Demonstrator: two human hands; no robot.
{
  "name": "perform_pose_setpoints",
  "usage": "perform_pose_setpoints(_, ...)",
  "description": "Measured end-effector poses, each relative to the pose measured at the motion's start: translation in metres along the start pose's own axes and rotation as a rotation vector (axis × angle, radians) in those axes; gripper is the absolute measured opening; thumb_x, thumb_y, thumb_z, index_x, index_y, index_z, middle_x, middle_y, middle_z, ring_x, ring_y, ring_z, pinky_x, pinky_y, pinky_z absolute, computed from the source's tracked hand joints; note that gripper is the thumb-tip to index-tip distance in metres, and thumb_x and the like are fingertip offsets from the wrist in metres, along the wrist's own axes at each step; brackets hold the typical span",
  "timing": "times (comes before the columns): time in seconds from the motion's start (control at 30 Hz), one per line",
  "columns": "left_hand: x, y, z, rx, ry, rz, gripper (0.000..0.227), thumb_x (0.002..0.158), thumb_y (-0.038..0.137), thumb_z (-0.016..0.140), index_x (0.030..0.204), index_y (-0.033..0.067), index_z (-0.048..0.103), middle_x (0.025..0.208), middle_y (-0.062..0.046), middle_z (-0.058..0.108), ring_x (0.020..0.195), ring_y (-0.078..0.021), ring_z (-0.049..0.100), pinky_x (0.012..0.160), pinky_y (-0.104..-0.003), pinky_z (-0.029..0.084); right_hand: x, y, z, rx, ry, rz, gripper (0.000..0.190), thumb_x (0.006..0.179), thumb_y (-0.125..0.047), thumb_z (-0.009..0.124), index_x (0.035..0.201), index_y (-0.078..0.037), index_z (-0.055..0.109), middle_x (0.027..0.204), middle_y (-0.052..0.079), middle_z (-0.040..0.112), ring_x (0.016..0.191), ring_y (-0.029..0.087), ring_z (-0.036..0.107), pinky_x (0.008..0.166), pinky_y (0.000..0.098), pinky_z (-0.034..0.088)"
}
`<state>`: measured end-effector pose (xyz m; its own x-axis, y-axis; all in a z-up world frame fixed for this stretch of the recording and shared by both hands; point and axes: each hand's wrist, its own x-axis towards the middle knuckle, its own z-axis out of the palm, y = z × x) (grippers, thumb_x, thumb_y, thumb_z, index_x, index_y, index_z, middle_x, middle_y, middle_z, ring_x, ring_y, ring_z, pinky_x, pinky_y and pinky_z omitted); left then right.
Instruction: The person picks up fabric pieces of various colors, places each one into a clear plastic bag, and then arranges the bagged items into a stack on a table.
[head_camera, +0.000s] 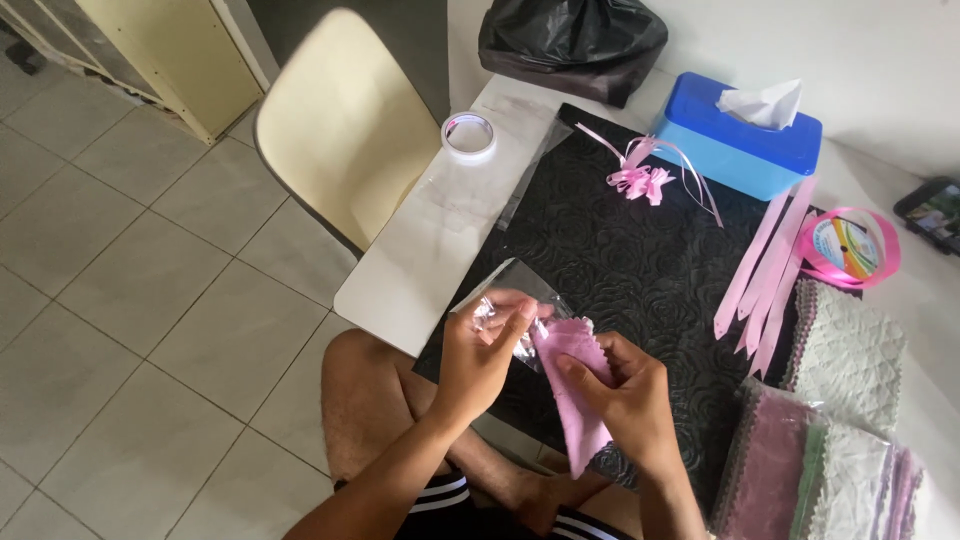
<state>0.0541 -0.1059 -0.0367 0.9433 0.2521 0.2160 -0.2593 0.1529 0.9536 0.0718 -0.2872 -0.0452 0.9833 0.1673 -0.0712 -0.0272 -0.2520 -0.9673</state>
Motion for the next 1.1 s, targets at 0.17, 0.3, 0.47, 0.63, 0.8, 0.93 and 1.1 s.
perform_pose_setpoints(0.17,-0.008,-0.007,0.004,-0.004,-0.009,-0.057,0.025,0.099,0.030,0.063,0.108,0.0069,0.066,0.101,-0.018,0.080,0.103,-0.0251,0.080,0.096,-0.033,0.063,0.000,0.005,0.002,0.005,-0.022,0.014,0.021,0.089,-0.025,0.075,0.094,-0.005,0.079,0.071,-0.001,0.063,0.060,0.007,0.048,0.052,0.0232,0.037)
perform_pose_setpoints(0.3,-0.009,-0.010,0.011,-0.017,-0.020,-0.050,0.026,0.099,0.028,0.062,0.111,0.0049,0.067,0.102,-0.015,0.079,0.100,-0.0244,0.080,0.092,-0.032,0.063,0.000,0.016,0.002,0.011,0.040,0.023,0.040,0.104,-0.037,0.058,0.073,-0.012,0.061,0.061,-0.005,0.045,0.054,0.007,0.036,0.045,0.0246,0.026)
perform_pose_setpoints(0.47,-0.014,-0.019,0.025,-0.057,-0.023,-0.114,0.022,0.097,0.023,0.065,0.106,0.0031,0.067,0.105,-0.019,0.080,0.106,-0.0255,0.079,0.093,-0.031,0.063,0.005,0.033,-0.002,0.024,0.116,0.017,0.014,0.093,-0.020,0.073,0.092,-0.011,0.083,0.080,-0.004,0.072,0.073,0.003,0.056,0.061,0.0219,0.041)
perform_pose_setpoints(0.63,-0.016,-0.026,0.035,0.056,-0.072,-0.206,0.024,0.094,0.018,0.068,0.111,0.0011,0.070,0.107,-0.012,0.078,0.104,-0.0183,0.075,0.093,-0.029,0.058,0.004,0.041,-0.008,0.131,0.153,-0.019,0.010,0.090,-0.012,0.080,0.081,-0.011,0.076,0.073,-0.005,0.067,0.070,0.001,0.055,0.059,0.0200,0.040)
perform_pose_setpoints(0.8,-0.022,-0.042,0.037,0.175,-0.058,-0.250,0.034,0.090,0.018,0.068,0.116,-0.0042,0.073,0.112,-0.018,0.081,0.109,-0.0214,0.076,0.097,-0.030,0.058,0.001,0.029,-0.013,0.238,0.130,0.049,0.022,0.086,-0.020,0.087,0.076,-0.015,0.069,0.070,-0.008,0.063,0.065,-0.002,0.048,0.055,0.0189,0.035)
perform_pose_setpoints(0.93,-0.024,-0.037,0.048,0.206,-0.044,-0.275,0.037,0.088,0.015,0.069,0.119,-0.0053,0.074,0.109,-0.019,0.082,0.102,-0.0220,0.078,0.094,-0.029,0.060,-0.001,0.023,-0.019,0.234,0.172,0.056,0.024,0.082,-0.028,0.089,0.077,-0.014,0.070,0.071,-0.007,0.065,0.065,0.001,0.050,0.056,0.0203,0.037)
perform_pose_setpoints(1.1,-0.029,-0.061,0.042,0.116,0.008,-0.222,0.036,0.088,0.008,0.070,0.122,-0.0063,0.072,0.115,-0.019,0.078,0.103,-0.0220,0.075,0.095,-0.029,0.058,-0.002,0.019,-0.019,0.205,0.173,0.123,0.022,0.081,-0.028,0.088,0.082,-0.013,0.072,0.077,-0.002,0.072,0.068,0.003,0.057,0.057,0.0199,0.044)
